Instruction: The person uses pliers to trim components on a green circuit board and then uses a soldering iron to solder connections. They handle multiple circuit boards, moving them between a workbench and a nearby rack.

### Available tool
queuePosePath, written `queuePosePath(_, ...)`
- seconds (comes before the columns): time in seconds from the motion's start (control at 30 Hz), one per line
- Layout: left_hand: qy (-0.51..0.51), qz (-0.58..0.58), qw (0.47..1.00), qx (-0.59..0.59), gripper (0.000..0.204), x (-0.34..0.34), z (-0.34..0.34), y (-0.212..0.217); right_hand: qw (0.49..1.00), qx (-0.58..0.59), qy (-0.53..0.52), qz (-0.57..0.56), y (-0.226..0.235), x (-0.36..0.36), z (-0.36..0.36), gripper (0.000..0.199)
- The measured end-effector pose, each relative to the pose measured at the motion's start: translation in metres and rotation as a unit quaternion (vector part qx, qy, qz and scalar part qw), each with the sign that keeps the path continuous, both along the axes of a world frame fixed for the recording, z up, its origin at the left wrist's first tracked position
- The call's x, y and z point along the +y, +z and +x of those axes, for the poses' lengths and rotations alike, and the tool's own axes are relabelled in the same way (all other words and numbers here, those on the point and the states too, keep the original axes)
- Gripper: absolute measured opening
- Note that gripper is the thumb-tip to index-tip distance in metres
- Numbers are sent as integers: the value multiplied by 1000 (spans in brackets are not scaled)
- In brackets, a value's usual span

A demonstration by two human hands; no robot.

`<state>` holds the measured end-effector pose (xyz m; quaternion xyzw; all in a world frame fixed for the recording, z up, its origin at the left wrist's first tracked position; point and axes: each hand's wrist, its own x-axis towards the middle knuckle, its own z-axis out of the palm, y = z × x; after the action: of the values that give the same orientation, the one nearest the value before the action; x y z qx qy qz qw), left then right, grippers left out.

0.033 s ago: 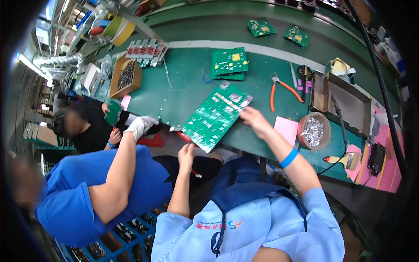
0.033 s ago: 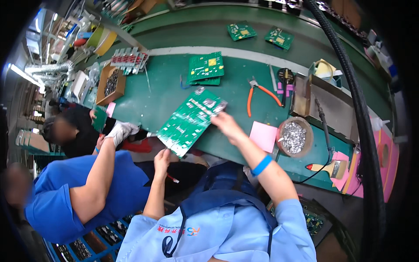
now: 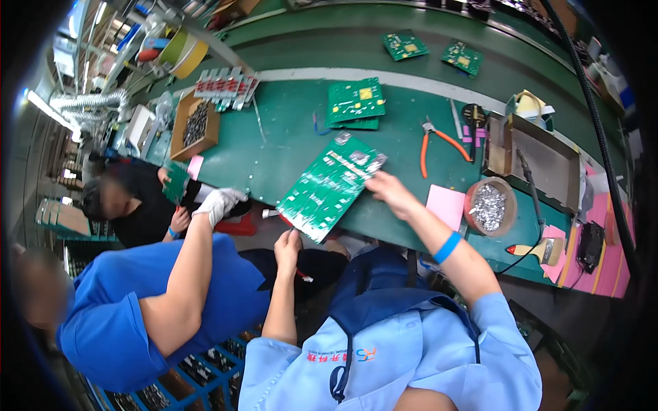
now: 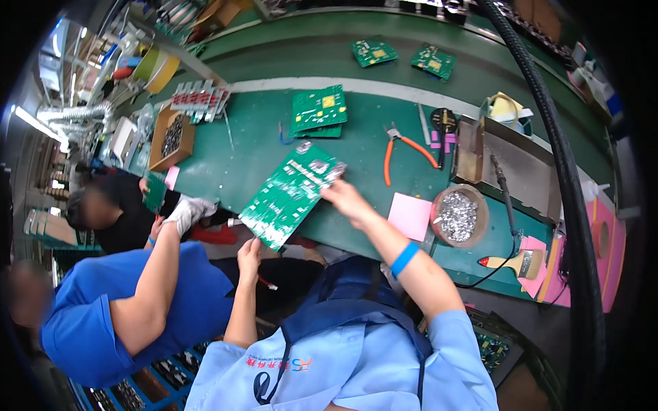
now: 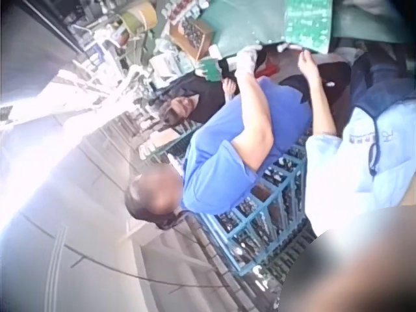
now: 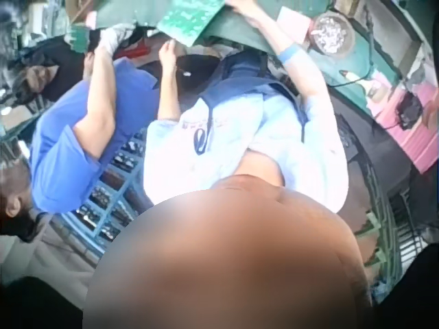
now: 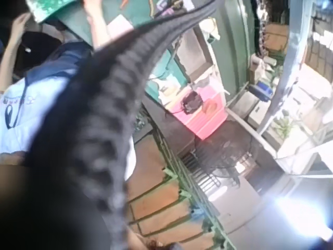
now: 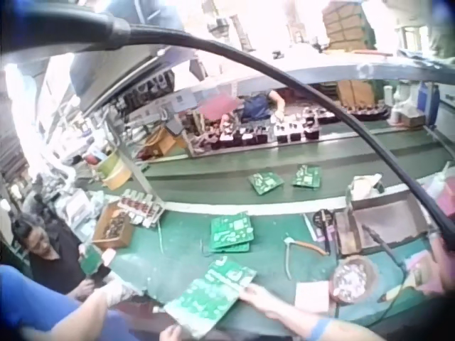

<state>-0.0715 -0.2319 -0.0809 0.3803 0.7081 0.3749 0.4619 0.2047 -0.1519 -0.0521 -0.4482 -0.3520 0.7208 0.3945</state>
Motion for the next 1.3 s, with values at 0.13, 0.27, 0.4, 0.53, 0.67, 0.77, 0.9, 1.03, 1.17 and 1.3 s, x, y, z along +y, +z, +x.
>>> queuePosePath(0.13,62,13,998,-10,22,-2,-23,-23,994,4,101,29,-13,25,-31,45)
queuePosePath(0.27,16,3,1000,-4,21,-6,-36,-30,992,-11,117,36,-21,41,-46,45)
queuePosePath(0.4,-24,-12,985,173,22,-5,-45,-23,998,-52,16,38,-31,25,-42,49)
queuePosePath(0.53,-43,170,860,480,16,-18,1,42,973,-125,-43,190,-31,-34,1,35)
queuePosePath(0.67,-243,238,922,186,14,-9,105,109,825,-402,-83,387,-27,-95,43,27)
queuePosePath(0.77,-387,308,864,91,17,47,180,131,743,-519,-87,413,-39,-111,61,35)
queuePosePath(0.9,-519,235,822,-10,23,150,287,116,702,-604,-87,367,-56,-117,73,41)
queuePosePath(1.03,-476,52,877,-21,26,257,365,70,709,-595,-94,367,-54,-115,72,42)
queuePosePath(1.17,-328,-55,937,-105,21,344,425,0,719,-586,-106,358,-51,-115,77,38)
queuePosePath(1.3,-233,-123,944,-198,32,380,473,-29,711,-600,-110,351,-70,-115,77,37)
